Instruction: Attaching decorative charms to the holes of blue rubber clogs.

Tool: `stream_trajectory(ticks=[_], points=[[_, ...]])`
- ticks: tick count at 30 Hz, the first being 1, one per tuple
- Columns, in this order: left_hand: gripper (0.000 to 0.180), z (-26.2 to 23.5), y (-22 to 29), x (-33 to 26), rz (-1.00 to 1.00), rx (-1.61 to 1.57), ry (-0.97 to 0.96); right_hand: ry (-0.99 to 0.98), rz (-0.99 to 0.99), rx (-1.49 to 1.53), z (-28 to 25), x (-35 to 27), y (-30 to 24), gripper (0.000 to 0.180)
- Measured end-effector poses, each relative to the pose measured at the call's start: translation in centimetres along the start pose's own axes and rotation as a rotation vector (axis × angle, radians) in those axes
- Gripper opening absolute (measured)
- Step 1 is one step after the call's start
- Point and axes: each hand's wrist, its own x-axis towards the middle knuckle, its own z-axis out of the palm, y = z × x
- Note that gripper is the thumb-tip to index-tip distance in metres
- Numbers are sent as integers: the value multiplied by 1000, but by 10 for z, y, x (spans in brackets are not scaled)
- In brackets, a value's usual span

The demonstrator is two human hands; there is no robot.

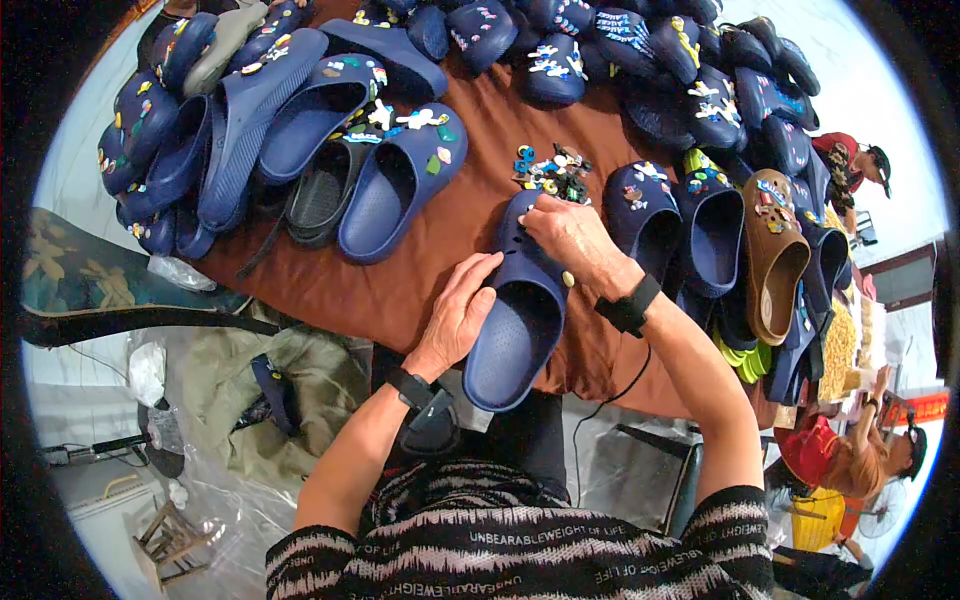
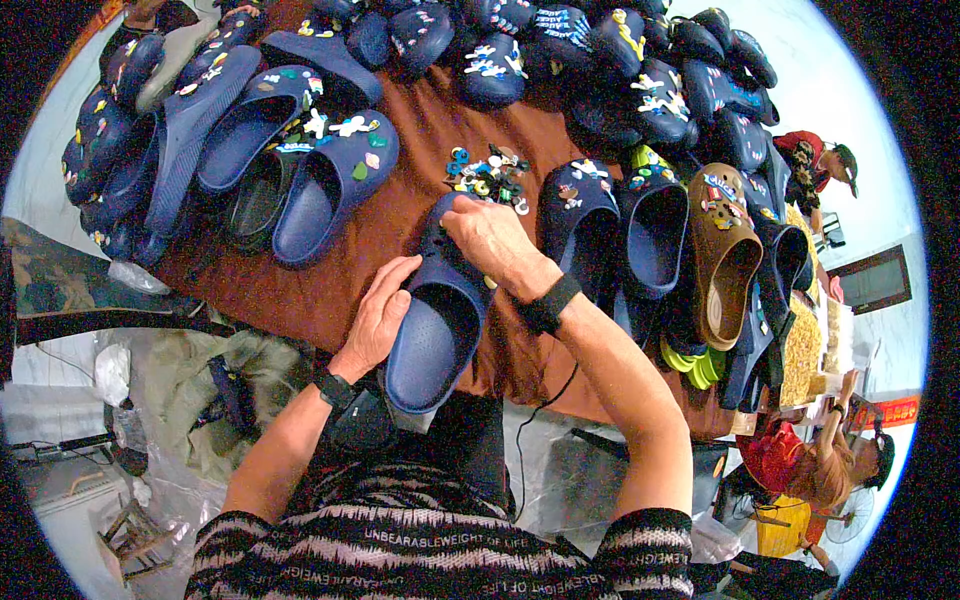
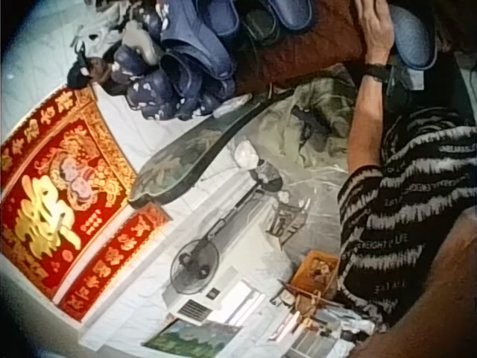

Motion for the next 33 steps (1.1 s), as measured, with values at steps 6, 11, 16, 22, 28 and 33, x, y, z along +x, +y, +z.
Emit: stream_trajectory(ticks=[6,11,16,22,28,33], points=[[55,2,2,1,-5,-4,-2,-61,-87,-158,-7,-4,-4,8],[55,0,3,1,-21,-8,-9,-100,-129,-162,-13,2,-7,9],[51,4,1,0,8,11,15,-267,-13,-143,-11,9,-15,13],[50,1,3,1,-2,-14,16,-47,-9,-141,-5,-5,-13,12],[50,0,4,2,-9,36,30,164,454,171,-25,-5,67,19],[51,3,3,3,-13,13,29,-74,620,147,9,-30,122,22]])
